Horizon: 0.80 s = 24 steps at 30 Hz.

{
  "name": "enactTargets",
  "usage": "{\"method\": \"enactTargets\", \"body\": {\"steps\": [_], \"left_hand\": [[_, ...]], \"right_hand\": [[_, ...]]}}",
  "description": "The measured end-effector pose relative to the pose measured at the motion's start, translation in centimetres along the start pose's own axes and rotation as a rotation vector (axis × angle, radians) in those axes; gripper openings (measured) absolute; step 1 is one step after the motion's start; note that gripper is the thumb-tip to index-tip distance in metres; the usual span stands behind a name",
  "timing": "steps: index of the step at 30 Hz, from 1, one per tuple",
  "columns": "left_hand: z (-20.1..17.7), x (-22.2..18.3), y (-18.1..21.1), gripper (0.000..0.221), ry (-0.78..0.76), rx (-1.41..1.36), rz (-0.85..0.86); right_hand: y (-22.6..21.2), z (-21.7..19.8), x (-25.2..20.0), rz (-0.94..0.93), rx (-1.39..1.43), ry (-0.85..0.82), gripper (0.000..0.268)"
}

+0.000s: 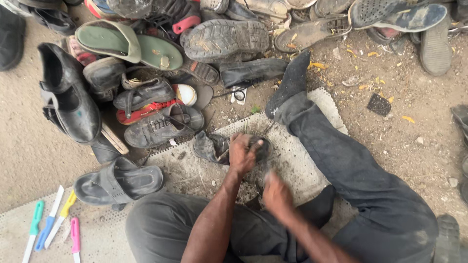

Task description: The person uses a small knife to cut and remove parts from several old shoes and sandals in a large pile on the ground.

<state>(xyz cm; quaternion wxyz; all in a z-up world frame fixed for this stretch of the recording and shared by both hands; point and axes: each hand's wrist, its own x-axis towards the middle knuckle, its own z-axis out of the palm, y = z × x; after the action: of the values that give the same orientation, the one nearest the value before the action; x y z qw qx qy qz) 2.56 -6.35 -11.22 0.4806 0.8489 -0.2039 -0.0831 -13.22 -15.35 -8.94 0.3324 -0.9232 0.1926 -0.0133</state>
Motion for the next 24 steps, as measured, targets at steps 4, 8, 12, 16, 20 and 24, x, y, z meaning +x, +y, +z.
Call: {"method": "enactTargets", "body": {"steps": [4, 8, 12, 16, 20, 24], "left_hand": [[0.0, 1.4, -0.7, 0.030, 0.166, -0.110, 0.084], [0.4, 1.2, -0.7, 0.030, 0.089, -0.217, -0.137], [1.7, 1.9, -0.7, 0.033, 0.317, -0.241, -0.212], [4.0, 4.1, -0.7, 0.038, 0.572, -0.328, -0.317], [4.5, 5.9, 1.4, 0.042, 0.737, -0.171, -0.441], [-1.8, 4.7, 7.1, 0.049, 0.008, 0.165, -0.408]], "right_hand": [[0.3, 1.8, -2.8, 0.176, -0.001, -0.069, 0.019], [1.8, 2.9, 2.6, 0.109, 0.185, 0.020, 0.018], [1.5, 4.8, 2.4, 0.189, 0.282, 0.013, 0.017], [2.3, 5.0, -0.3, 0.087, 0.208, 0.080, 0.023], [3.6, 3.5, 3.1, 0.051, 0.222, 0.048, 0.022], [1.4, -0.7, 4.8, 0.065, 0.209, -0.074, 0.027]]}}
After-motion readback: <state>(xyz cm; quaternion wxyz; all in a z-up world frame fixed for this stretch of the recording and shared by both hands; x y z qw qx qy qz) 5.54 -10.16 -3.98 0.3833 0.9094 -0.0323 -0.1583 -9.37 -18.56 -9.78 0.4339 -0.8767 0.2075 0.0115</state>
